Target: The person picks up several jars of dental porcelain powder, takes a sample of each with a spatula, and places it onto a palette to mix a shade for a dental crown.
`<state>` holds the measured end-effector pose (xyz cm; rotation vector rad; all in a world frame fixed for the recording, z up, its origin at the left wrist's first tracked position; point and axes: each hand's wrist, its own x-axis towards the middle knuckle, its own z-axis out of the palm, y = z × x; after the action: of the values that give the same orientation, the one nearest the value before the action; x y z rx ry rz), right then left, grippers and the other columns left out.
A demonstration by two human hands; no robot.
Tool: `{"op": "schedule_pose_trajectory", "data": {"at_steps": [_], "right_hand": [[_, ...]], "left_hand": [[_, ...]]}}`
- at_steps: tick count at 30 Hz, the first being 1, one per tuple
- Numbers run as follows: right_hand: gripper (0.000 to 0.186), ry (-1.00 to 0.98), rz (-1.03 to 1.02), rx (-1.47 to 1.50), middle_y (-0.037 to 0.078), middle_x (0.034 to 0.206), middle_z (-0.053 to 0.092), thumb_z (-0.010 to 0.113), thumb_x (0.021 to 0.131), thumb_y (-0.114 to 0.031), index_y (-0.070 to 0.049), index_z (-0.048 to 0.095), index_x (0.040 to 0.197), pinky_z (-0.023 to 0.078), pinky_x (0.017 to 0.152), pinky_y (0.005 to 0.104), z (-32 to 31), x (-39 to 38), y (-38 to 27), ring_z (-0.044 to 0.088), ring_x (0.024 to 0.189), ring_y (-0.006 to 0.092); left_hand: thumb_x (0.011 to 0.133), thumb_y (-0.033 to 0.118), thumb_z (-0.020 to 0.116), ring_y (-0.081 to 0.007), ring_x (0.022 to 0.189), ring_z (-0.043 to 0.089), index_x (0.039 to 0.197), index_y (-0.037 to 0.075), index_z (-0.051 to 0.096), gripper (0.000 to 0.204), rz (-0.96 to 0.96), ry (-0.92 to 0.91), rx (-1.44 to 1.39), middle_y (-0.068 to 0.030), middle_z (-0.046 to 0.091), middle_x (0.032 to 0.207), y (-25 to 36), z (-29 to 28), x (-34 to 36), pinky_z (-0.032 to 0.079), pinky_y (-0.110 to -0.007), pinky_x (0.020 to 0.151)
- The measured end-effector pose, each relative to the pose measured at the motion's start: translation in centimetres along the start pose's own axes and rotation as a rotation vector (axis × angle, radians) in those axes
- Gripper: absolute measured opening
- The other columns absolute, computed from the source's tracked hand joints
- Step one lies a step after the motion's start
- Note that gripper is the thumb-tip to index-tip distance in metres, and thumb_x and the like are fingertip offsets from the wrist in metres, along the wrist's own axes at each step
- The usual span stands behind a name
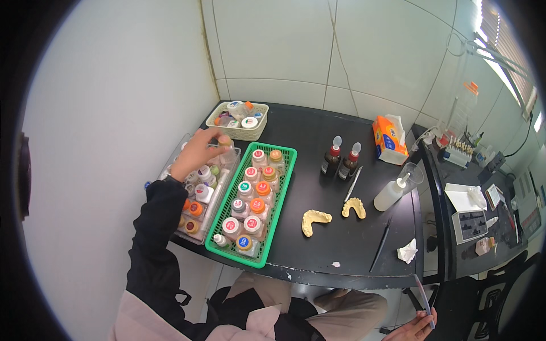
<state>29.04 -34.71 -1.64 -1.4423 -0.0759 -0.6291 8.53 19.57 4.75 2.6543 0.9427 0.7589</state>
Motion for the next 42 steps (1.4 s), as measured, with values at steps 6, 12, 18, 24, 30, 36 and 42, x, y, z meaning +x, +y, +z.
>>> {"op": "schedule_pose_trajectory", "data": {"at_steps": [6,12,18,24,30,36,42], "right_hand": [[0.026,-0.236,0.005,0.172,0.006,0.098,0.054,0.047,0.104,-0.028,-0.003,0.054,0.105,0.042,0.089,0.0258,2.2,-2.0,0.2,0.053,0.088,0.0144],[0.023,-0.717,0.001,0.108,0.005,0.085,0.055,0.044,0.103,-0.02,-0.003,0.054,0.091,0.041,0.079,0.0253,5.7,-5.7,-3.8,0.05,0.077,0.0129],[0.023,-0.918,0.008,-0.019,0.002,0.081,0.05,0.045,0.103,-0.018,-0.001,0.055,0.091,0.032,0.063,0.0228,6.5,-6.2,-6.0,0.041,0.07,0.008],[0.022,-0.807,0.125,-0.093,-0.003,0.073,0.04,0.044,0.104,-0.018,-0.003,0.054,0.091,0.026,0.058,0.0222,5.2,-6.4,-3.7,0.033,0.065,0.0046],[0.02,-0.872,0.128,-0.113,0.003,0.082,0.056,0.058,0.098,-0.017,0.001,0.063,0.106,0.04,0.062,0.0218,5.3,-6.7,-4.5,0.05,0.072,0.0094],[0.025,-0.955,0.108,-0.088,-0.004,0.07,0.045,0.061,0.097,-0.021,-0.002,0.063,0.112,0.03,0.056,0.019,7.7,-7.9,-8.4,0.037,0.061,0.0053],[0.038,-1.226,-0.005,0.001,0.002,0.079,0.06,0.068,0.092,-0.028,-0.001,0.062,0.119,0.044,0.058,0.0209,9.6,-9.5,-10.5,0.056,0.066,0.0077]], "left_hand": [[0.09,0.03,0.066,-0.0182,0.083,0.061,0.113,0.005,0.05,0.038,-0.157,-0.022,-0.529,-0.0112,0.065,0.097,5.1,-4.3,-1.2,0.048,-0.031,0.072],[0.089,0.029,0.065,-0.015,0.081,0.061,0.11,0.006,0.047,0.035,0.045,-0.037,-0.726,-0.008,0.064,0.092,13.1,-4.7,-6.8,0.048,-0.029,0.066],[0.086,0.029,0.068,-0.0168,0.076,0.059,0.103,0.006,0.05,0.033,0.066,0.069,-0.467,-0.0076,0.064,0.093,15.9,-4.5,-10.1,0.048,-0.03,0.066],[0.087,0.027,0.069,-0.0159,0.075,0.058,0.1,0.003,0.05,0.033,-0.117,0.214,-0.363,-0.0085,0.064,0.087,8.1,-7.2,-4.5,0.049,-0.031,0.066],[0.089,0.031,0.067,-0.0206,0.071,0.06,0.102,0.003,0.047,0.037,0.034,0.239,-0.426,-0.0125,0.064,0.085,5.9,-4.9,-2.2,0.048,-0.034,0.067],[0.082,0.031,0.074,-0.0247,0.071,0.061,0.105,0.005,0.048,0.043,0.127,-0.046,-0.84,-0.0076,0.059,0.083,15.6,-4.9,-10.5,0.05,-0.036,0.069],[0.069,0.025,0.086,-0.0276,0.08,0.064,0.104,0.005,0.051,0.054,0.22,-0.046,-0.882,-0.0123,0.063,0.099,21.8,2.3,-17.7,0.053,-0.032,0.069]]}}
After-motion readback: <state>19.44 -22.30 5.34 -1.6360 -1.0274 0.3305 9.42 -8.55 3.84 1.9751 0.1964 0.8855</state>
